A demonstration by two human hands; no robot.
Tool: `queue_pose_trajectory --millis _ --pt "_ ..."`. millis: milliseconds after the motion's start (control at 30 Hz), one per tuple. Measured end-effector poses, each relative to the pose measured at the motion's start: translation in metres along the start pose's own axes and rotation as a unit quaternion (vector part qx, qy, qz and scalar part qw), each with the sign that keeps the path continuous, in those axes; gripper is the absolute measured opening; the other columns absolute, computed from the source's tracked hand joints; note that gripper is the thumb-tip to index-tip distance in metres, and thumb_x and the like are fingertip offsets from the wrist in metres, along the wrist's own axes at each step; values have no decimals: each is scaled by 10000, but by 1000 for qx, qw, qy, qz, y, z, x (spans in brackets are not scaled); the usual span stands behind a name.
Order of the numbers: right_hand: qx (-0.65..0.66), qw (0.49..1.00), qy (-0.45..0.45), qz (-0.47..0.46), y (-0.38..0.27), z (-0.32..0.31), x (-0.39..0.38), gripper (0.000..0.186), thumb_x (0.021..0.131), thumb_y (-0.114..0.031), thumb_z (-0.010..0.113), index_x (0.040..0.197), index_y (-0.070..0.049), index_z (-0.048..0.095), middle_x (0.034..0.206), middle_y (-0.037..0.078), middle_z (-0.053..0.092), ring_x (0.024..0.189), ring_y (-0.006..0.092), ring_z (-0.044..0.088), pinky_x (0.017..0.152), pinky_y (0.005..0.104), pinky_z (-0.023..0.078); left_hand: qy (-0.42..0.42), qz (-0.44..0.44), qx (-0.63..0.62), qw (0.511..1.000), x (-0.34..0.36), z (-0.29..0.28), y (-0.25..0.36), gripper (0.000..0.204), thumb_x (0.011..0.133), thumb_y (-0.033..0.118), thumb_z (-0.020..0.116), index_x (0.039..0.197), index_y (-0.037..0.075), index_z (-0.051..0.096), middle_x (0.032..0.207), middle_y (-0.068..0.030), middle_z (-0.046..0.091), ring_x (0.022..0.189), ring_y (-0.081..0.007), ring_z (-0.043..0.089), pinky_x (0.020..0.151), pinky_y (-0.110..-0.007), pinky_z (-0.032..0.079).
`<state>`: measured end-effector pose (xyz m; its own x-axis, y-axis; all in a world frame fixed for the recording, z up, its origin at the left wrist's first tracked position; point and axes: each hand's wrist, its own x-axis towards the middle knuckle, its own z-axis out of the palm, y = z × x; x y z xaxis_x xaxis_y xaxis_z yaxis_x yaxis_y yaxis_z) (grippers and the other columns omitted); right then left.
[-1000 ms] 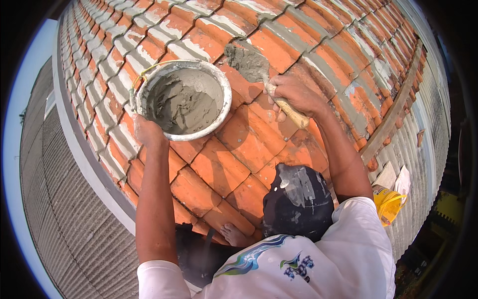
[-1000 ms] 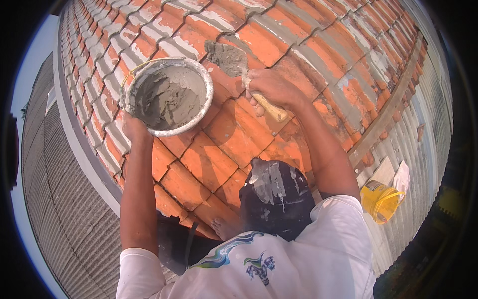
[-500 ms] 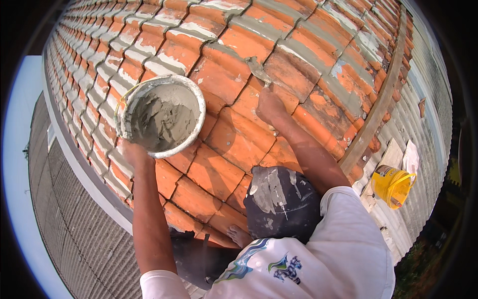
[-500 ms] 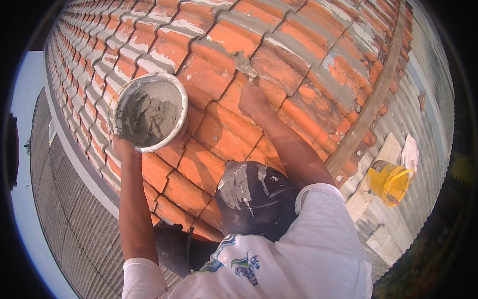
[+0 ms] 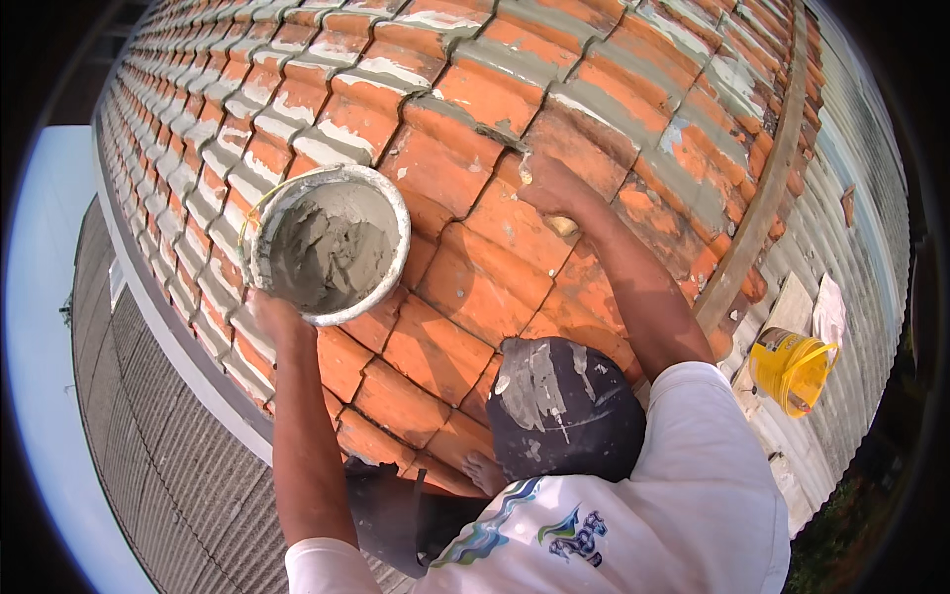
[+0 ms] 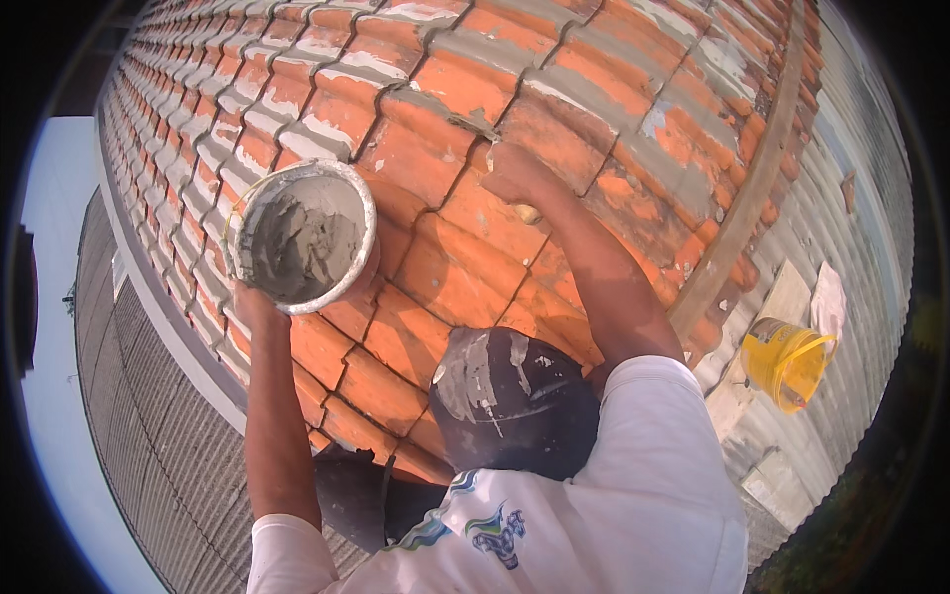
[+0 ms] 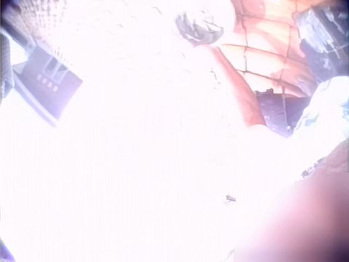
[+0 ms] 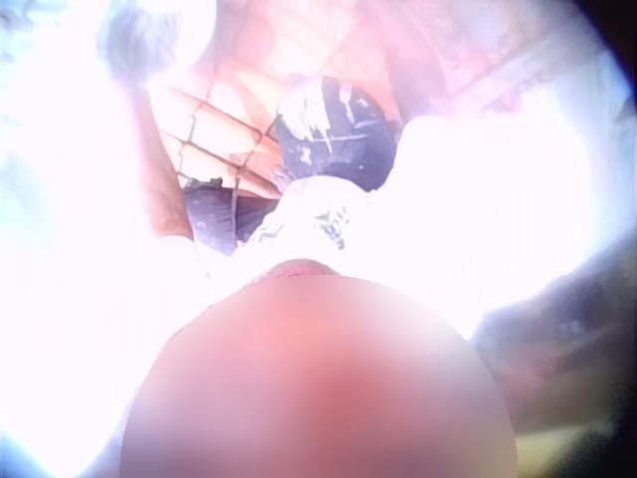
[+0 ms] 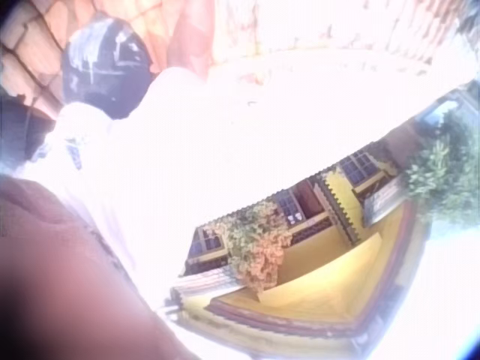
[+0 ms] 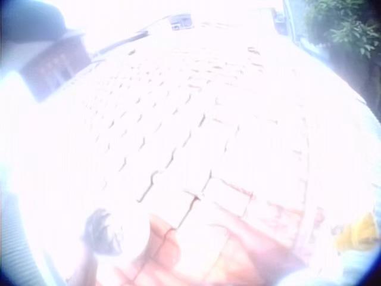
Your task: The person scoops mortar from a bucket with a trowel and applies it into the gaps between roof tiles. The person repeatedly moves along the roof, filling joints between tiles with mortar.
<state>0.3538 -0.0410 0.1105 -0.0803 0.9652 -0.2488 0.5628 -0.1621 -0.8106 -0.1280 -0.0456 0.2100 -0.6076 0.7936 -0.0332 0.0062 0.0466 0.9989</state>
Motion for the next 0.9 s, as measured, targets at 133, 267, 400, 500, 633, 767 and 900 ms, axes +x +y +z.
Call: queue_pose_trajectory --millis 133,267,400,500,633,767,900 --pt "0 1000 14 7 -6 10 6 304 882 -103 627 1025 165 614 1004 360 728 876 451 757 762 528 583 30 -5 6 1000 5 -3 -4 499 1167 368 396 1420 -28 564 1384 -136 609 1216 -251 616 1055 -415 508" --pt "-72 989 83 94 -31 65 41 315 923 -72 636 1153 143 642 1134 348 743 1086 447 757 922 510 617 30 -10 37 999 5 -5 1 536 1170 393 391 1462 -32 540 1422 -145 588 1252 -255 600 1077 -420 498" --pt "-76 991 109 28 -32 94 25 304 927 -43 649 1160 150 619 1098 362 743 1052 481 759 895 527 629 33 -26 43 998 -1 -3 4 544 1172 407 392 1466 -28 536 1447 -155 572 1267 -267 595 1081 -427 496" --pt "-110 992 66 3 -32 80 5 276 939 -43 633 1137 149 622 1053 346 754 1030 464 769 855 522 636 45 -15 47 998 -5 0 6 541 1172 406 393 1474 -19 534 1454 -159 573 1269 -277 598 1077 -436 504" --pt "-113 984 141 -12 -52 60 30 220 957 -37 587 1095 123 648 1019 330 761 1007 458 769 844 532 626 11 -25 26 999 -5 0 9 550 1172 404 395 1496 -22 522 1486 -161 563 1285 -282 595 1089 -439 504" --pt "-111 985 134 -18 -37 52 47 185 962 -25 567 1056 99 667 1007 337 756 1003 463 764 838 533 621 23 -22 38 999 0 -3 5 551 1171 398 398 1503 -26 516 1496 -160 560 1283 -284 597 1080 -448 508" --pt "-138 985 103 10 -4 52 14 209 963 -13 561 1102 115 649 1007 337 753 997 468 762 821 535 620 37 -8 48 998 6 -5 1 524 1167 377 396 1482 -20 529 1470 -154 575 1272 -281 605 1063 -445 518"
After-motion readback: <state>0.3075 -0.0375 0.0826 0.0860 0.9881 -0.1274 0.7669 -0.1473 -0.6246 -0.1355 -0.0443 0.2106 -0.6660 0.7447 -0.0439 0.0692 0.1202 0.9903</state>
